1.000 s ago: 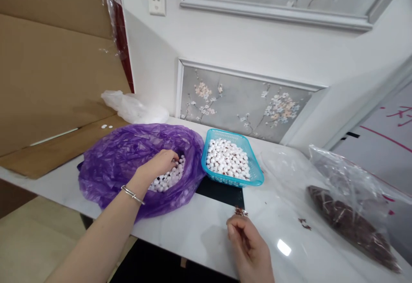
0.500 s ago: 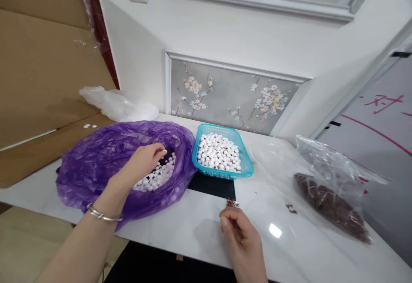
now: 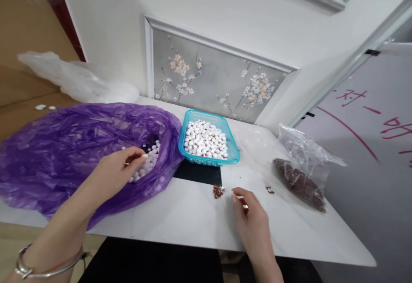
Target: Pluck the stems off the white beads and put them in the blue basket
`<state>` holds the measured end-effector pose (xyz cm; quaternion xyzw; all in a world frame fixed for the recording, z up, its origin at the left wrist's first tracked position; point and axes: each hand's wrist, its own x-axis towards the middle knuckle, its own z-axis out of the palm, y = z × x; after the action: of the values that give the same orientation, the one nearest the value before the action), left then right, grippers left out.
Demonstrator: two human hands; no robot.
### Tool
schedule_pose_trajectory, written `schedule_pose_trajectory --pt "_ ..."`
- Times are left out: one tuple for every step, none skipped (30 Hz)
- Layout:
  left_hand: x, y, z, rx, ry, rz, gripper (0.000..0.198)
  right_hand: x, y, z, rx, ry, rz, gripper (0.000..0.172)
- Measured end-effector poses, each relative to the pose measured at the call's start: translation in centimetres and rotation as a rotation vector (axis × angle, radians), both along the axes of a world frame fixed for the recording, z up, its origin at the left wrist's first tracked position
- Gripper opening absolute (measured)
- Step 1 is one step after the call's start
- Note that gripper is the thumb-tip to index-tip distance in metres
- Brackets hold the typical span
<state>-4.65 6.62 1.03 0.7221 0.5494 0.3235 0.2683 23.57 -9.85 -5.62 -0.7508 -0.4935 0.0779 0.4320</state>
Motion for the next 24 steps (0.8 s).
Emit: schedule_pose_trajectory --pt "-0.2 0.0 -0.1 0.019 0.093 -0.016 0.025 0.1 0.4 0.0 -0.019 -0.050 0.017 0.025" --pt "-0.4 -0.1 -0.2 0.038 0.161 -0.024 0.026 0.1 0.9 0.0 -0.038 -0.079 0.033 0.026" --pt "-0.4 -0.3 -0.2 0.059 0.196 -0.026 0.025 0.2 1.3 0.1 -0.055 -0.092 0.047 0.026" --pt "-0.4 -0.5 -0.1 0.088 0.178 -0.013 0.024 0.2 1.7 0.2 -0.071 -0.099 0.059 0.025" --pt "-0.4 -0.9 0.1 0.123 0.123 0.011 0.023 0.3 2.1 0.3 -0.089 -0.108 0.068 0.024" --pt "-0.3 -1.3 0.3 0.150 0.038 0.040 0.021 0.3 2.4 0.4 -0.104 -0.117 0.076 0.022" --pt "0.0 -1.8 0.5 0.151 -0.068 0.064 0.021 0.4 2.6 0.4 -0.117 -0.123 0.083 0.021" --pt "0.3 -2.4 0.6 0.116 -0.189 0.073 0.021 0.4 2.8 0.5 -0.125 -0.127 0.088 0.020" --pt "0.7 -3.1 0.7 0.047 -0.318 0.059 0.021 0.4 2.9 0.5 -0.128 -0.129 0.093 0.019" --pt "1.2 -3.8 0.7 -0.053 -0.448 0.018 0.022 0.4 2.9 0.4 -0.127 -0.129 0.096 0.019" --pt "1.8 -4.5 0.6 -0.175 -0.575 -0.041 0.022 0.4 2.9 0.4 -0.124 -0.127 0.098 0.018" --pt "2.6 -5.2 0.4 -0.303 -0.699 -0.103 0.021 0.3 2.8 0.4 -0.120 -0.123 0.099 0.018" --pt "3.4 -5.9 0.0 -0.434 -0.818 -0.156 0.022 0.3 2.8 0.3 -0.113 -0.118 0.098 0.018" --pt "4.2 -6.5 -0.4 -0.560 -0.925 -0.195 0.023 0.3 2.7 0.3 -0.105 -0.111 0.094 0.017" --pt "5.0 -7.1 -0.9 -0.674 -1.015 -0.221 0.025 0.3 2.5 0.2 -0.097 -0.103 0.087 0.017" --pt "5.7 -7.6 -1.4 -0.770 -1.084 -0.238 0.026 0.3 2.4 0.2 -0.087 -0.092 0.074 0.016" --pt "6.2 -8.0 -1.9 -0.845 -1.134 -0.248 0.026 0.3 2.3 0.1 -0.079 -0.077 0.058 0.016" --pt "6.7 -8.3 -2.3 -0.903 -1.167 -0.259 0.026 0.3 2.1 0.2 -0.073 -0.061 0.038 0.016" --pt "7.0 -8.5 -2.7 -0.948 -1.187 -0.270 0.025 0.3 1.9 0.2 -0.073 -0.048 0.018 0.016" --pt "7.3 -8.7 -2.9 -0.982 -1.201 -0.277 0.024 0.2 1.7 0.4 -0.075 -0.023 0.003 0.017" --pt "7.4 -8.8 -3.1 -1.010 -1.212 -0.280 0.024 0.1 1.5 0.6 -0.073 0.021 -0.001 0.017" --pt "7.5 -8.8 -3.3 -1.032 -1.221 -0.278 0.024 -0.2 1.3 0.9 -0.065 0.086 0.013 0.017" --pt "7.5 -8.9 -3.3 -1.050 -1.229 -0.270 0.024 -0.6 1.1 1.2 -0.050 0.170 0.043 0.017" --pt "7.5 -8.9 -3.4 -1.062 -1.235 -0.258 0.023 -1.1 1.0 1.6 -0.029 0.268 0.083 0.015"
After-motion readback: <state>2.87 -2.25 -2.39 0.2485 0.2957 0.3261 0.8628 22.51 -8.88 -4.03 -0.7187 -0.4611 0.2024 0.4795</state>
